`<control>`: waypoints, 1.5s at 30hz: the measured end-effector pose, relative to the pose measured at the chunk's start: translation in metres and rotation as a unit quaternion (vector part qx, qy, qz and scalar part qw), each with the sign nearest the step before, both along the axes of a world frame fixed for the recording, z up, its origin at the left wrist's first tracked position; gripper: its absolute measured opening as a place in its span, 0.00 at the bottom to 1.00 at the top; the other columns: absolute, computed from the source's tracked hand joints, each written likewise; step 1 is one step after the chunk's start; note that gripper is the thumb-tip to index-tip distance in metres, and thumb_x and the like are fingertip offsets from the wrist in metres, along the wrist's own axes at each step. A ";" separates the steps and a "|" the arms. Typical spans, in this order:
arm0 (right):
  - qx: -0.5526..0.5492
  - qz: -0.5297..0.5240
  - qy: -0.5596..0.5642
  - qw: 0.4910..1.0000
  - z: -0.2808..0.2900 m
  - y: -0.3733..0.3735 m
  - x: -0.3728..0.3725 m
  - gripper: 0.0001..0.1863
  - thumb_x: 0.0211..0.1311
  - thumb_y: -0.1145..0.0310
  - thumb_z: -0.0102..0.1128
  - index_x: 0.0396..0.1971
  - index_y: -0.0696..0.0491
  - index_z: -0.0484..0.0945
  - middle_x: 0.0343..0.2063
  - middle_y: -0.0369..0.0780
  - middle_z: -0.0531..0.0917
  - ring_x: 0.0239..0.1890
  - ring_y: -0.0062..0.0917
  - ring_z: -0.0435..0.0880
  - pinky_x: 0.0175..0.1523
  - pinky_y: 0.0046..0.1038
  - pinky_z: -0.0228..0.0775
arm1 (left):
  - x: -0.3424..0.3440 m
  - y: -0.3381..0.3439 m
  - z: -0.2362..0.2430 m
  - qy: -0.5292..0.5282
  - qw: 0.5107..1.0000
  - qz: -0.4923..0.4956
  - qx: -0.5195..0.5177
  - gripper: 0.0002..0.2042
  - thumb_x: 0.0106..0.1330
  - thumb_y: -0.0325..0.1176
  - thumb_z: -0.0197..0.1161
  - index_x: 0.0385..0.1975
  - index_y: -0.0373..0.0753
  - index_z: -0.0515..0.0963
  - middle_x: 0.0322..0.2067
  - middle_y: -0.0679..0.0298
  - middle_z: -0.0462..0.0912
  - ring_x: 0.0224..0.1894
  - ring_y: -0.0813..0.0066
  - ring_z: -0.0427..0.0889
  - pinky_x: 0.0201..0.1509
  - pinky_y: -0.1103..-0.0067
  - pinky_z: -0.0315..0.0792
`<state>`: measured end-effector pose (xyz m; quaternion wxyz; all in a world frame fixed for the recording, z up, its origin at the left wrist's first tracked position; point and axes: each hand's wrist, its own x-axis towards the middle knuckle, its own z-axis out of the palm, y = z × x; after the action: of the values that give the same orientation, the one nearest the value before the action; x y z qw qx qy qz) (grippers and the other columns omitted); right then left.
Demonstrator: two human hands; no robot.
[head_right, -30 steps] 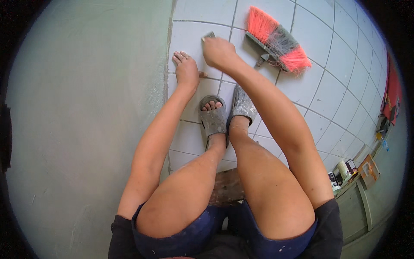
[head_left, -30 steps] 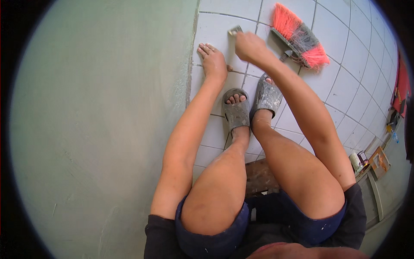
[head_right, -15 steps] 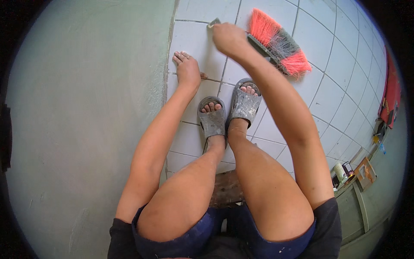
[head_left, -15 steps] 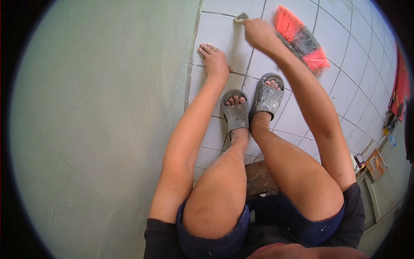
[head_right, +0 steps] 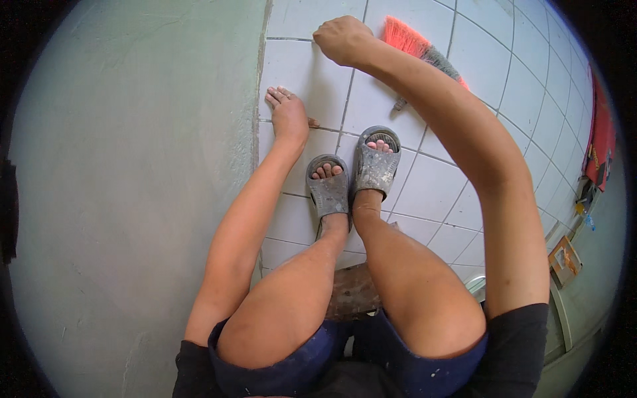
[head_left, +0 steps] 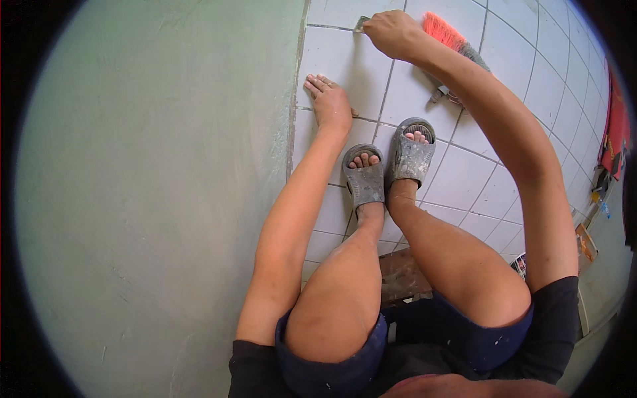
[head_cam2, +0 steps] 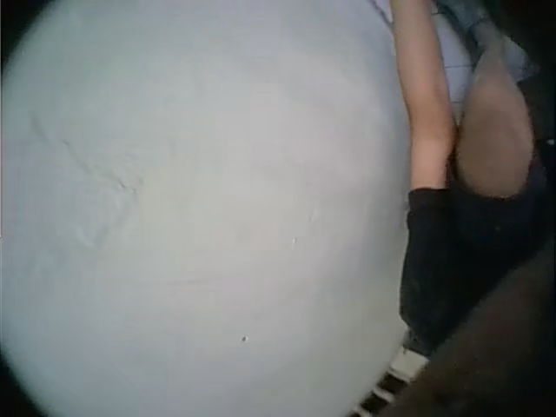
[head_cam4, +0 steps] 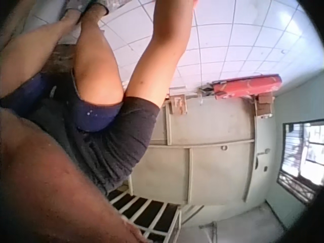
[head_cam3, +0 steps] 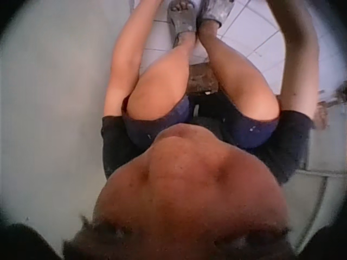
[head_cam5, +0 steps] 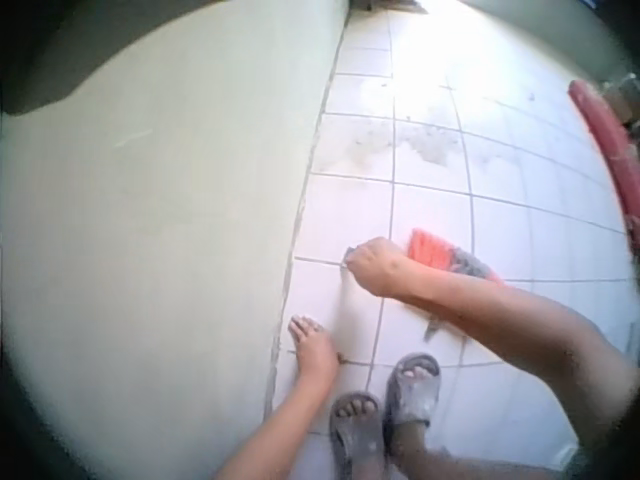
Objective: Scrape and clean a wall using a putty knife and brush.
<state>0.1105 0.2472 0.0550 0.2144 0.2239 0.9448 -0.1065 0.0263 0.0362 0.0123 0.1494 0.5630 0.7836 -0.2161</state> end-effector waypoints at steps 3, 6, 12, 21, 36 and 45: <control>-0.017 -0.021 0.042 0.999 0.007 0.001 -0.004 0.10 0.61 0.73 0.55 0.33 0.56 0.86 0.37 0.47 0.89 0.43 0.39 0.89 0.48 0.37 0.82 | -0.004 -0.006 -0.009 -0.020 1.000 0.004 0.005 0.49 0.53 0.47 0.76 0.64 0.12 0.60 0.64 0.24 0.64 0.71 0.34 0.63 0.79 0.59 0.53; -0.009 -0.017 0.087 0.996 0.008 0.000 -0.006 0.10 0.61 0.73 0.55 0.35 0.56 0.86 0.37 0.47 0.89 0.42 0.40 0.89 0.47 0.38 0.82 | -0.008 -0.008 -0.022 -0.008 1.000 -0.013 0.021 0.47 0.55 0.46 0.75 0.64 0.12 0.61 0.64 0.24 0.64 0.70 0.33 0.64 0.78 0.60 0.55; -0.029 -0.026 0.067 0.997 0.003 -0.001 -0.005 0.11 0.61 0.72 0.54 0.35 0.57 0.87 0.36 0.48 0.89 0.40 0.42 0.89 0.46 0.40 0.82 | -0.006 -0.005 -0.019 0.024 0.999 -0.018 0.023 0.47 0.53 0.45 0.75 0.64 0.12 0.62 0.63 0.24 0.66 0.69 0.35 0.66 0.78 0.59 0.55; -0.050 -0.052 -0.022 0.997 0.005 0.011 -0.009 0.10 0.59 0.74 0.55 0.34 0.58 0.85 0.34 0.50 0.88 0.39 0.45 0.88 0.45 0.43 0.80 | -0.004 0.006 -0.014 0.021 0.999 -0.013 -0.030 0.55 0.46 0.51 0.80 0.64 0.11 0.62 0.64 0.26 0.66 0.71 0.34 0.64 0.79 0.54 0.51; -0.043 -0.064 0.080 0.994 -0.010 0.017 -0.042 0.11 0.62 0.72 0.55 0.37 0.56 0.86 0.37 0.48 0.88 0.43 0.43 0.88 0.46 0.41 0.81 | -0.002 0.001 -0.023 0.039 0.999 -0.026 -0.020 0.54 0.46 0.50 0.79 0.64 0.11 0.61 0.63 0.23 0.66 0.69 0.33 0.66 0.77 0.56 0.55; -0.060 -0.073 0.087 0.992 -0.012 0.009 -0.055 0.13 0.64 0.72 0.52 0.40 0.54 0.87 0.41 0.46 0.89 0.45 0.40 0.88 0.48 0.39 0.81 | -0.002 0.003 -0.020 0.042 0.999 -0.017 -0.023 0.50 0.51 0.46 0.76 0.64 0.12 0.61 0.63 0.23 0.65 0.68 0.34 0.68 0.77 0.57 0.57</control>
<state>0.0559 0.2561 0.0429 0.1356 0.2691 0.9329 -0.1975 0.0246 0.0393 -0.0080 0.1254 0.5628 0.7746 -0.2599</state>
